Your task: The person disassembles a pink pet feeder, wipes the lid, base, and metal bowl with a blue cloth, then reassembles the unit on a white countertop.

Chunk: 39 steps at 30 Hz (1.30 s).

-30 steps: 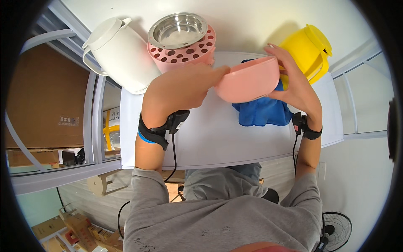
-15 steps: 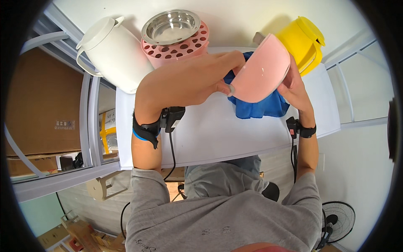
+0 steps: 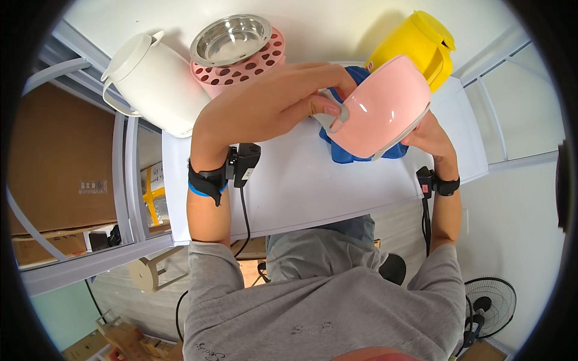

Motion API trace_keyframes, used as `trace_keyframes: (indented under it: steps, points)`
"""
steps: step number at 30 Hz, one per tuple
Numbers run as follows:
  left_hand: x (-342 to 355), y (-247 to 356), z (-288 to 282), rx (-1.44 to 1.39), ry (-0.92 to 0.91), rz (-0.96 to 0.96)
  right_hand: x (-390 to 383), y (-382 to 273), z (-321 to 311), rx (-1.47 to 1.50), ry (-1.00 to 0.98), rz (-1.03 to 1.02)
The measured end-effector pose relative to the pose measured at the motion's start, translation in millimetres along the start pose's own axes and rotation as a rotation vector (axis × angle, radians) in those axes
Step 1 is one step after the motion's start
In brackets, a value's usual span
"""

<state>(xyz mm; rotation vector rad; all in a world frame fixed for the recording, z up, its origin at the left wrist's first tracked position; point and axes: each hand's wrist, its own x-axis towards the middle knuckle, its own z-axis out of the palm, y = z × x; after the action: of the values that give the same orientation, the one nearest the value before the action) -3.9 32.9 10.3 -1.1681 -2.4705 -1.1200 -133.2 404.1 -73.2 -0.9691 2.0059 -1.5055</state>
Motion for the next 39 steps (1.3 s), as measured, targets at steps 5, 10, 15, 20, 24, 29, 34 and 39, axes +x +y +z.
trace_keyframes:
  steps: [5, 10, 15, 20, 24, 29, 34, 39]
  points:
    - [4.1, -4.9, 6.6, -0.209, -0.121, -0.205, -9.0, -5.0, 0.3, -0.076, 0.086, 0.006]
    - [12.4, -8.3, 26.6, -0.358, -0.046, -0.356, -25.7, -3.0, -8.0, -0.015, 0.149, 0.100]
    - [25.2, -2.7, 46.7, -0.304, -0.005, -0.554, -45.1, 5.6, -11.1, 0.102, 0.199, 0.132]
    - [26.2, -14.3, 78.7, -0.110, 0.036, -0.437, -68.2, -6.3, -24.0, 0.059, 0.240, 0.219]
    - [23.2, -19.8, 95.6, 0.036, -0.046, -0.327, -88.6, -10.6, -49.2, -0.043, 0.244, 0.293]
    - [7.9, -34.6, 124.3, 0.242, -0.336, -0.329, -109.2, 3.7, -96.9, -0.112, 0.244, 0.400]
    - [9.9, -34.9, 130.0, 0.324, -0.437, -0.326, -118.0, 20.5, -136.4, -0.307, 0.323, 0.562]
    - [8.9, -33.7, 128.1, 0.324, -0.424, -0.308, -102.5, 17.6, -134.5, -0.360, 0.366, 0.733]
